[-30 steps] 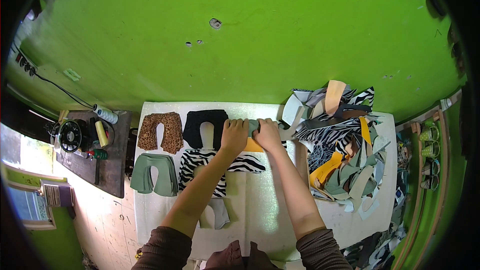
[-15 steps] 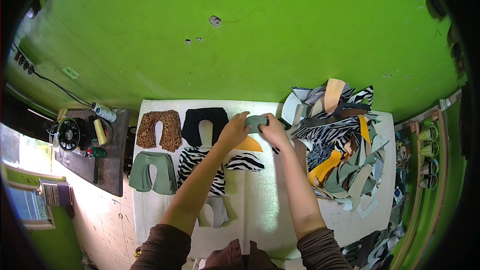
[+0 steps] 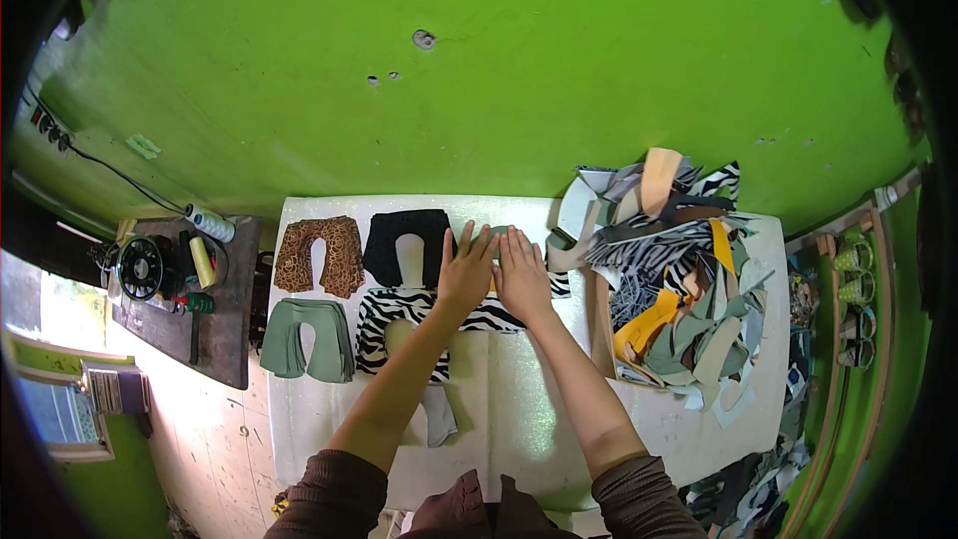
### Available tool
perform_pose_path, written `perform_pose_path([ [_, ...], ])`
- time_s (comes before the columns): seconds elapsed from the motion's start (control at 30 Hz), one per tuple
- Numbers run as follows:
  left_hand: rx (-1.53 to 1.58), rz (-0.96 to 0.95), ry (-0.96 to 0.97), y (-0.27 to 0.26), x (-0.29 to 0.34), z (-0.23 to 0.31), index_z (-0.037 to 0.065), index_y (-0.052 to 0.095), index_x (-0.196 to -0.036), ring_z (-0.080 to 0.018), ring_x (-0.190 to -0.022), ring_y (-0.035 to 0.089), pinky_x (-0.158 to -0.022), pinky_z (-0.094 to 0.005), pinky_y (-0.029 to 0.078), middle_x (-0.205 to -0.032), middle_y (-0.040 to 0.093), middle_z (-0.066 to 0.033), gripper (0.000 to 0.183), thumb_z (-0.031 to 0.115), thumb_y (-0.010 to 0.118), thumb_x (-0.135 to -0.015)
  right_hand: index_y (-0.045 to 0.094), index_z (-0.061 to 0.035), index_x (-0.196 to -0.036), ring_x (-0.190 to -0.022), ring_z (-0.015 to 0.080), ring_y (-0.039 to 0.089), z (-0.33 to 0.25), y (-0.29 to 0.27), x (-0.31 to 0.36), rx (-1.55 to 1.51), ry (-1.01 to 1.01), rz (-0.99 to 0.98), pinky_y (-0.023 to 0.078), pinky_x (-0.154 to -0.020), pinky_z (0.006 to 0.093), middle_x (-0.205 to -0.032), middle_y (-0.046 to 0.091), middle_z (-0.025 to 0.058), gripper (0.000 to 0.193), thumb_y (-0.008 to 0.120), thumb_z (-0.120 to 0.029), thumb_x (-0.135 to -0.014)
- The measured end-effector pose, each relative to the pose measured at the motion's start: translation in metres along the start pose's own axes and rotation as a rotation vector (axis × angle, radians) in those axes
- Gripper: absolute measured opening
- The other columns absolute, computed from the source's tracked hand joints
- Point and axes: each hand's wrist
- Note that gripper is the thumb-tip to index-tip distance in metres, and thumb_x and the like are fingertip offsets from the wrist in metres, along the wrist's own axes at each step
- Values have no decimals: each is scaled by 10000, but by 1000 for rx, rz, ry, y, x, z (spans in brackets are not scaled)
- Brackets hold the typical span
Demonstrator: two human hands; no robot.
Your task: Sort various patterned and colored material cutouts used for shoe manufacturing.
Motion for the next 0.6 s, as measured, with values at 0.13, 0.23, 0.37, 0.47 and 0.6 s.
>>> perform_pose_path([
  [0.13, -45, -22, -19, -14, 3, 13, 127, 410, -1272, -254, -1290, 212, -1048, -497, 79, -1349, 338, -52, 474, 241, 446, -813, 301, -1, -1304, -1279, 250, 255, -1, -11, 8, 17, -24, -10, 192, -1043, 416, -1377, 269, 146, 510, 397, -249, -869],
  [0.23, -26, 23, -50, -25, 17, 22, 118, 429, -1249, -273, -1286, 236, -1040, -512, 83, -1346, 341, -89, 452, 206, 461, -807, 279, 19, -1306, -1285, 275, 240, -14, -32, 20, -50, -82, -19, 190, -1044, 419, -1378, 249, 176, 522, 416, -189, -847],
  [0.37, 13, 25, -107, -37, 49, 54, 106, 459, -1214, -262, -1275, 258, -1026, -511, 135, -1350, 323, -120, 418, 206, 447, -808, 284, 37, -1295, -1278, 314, 242, -23, -44, 63, -216, -15, -22, 213, -1038, 400, -1360, 261, 215, 520, 436, -101, -817],
  [0.47, 9, 63, -142, -30, 74, 78, 89, 483, -1182, -259, -1282, 248, -1017, -523, 152, -1357, 308, -134, 376, 178, 429, -820, 322, 76, -1253, -1241, 362, 287, -20, -47, 94, -239, -60, 42, 258, -1018, 398, -1306, 311, 265, 484, 436, -53, -801],
  [0.6, 164, 88, -175, -42, 89, 118, 45, 530, -1120, -288, -1272, 262, -1006, -540, 156, -1335, 335, -153, 338, 169, 440, -818, 360, 76, -1218, -1195, 360, 344, -13, -65, 133, -397, -24, 87, 306, -985, 380, -1241, 388, 257, 420, 414, -65, -827],
])
Point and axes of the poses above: each hand's wrist, its own x-axis away from the middle knuckle, its own y-axis out of the palm, z = x × y
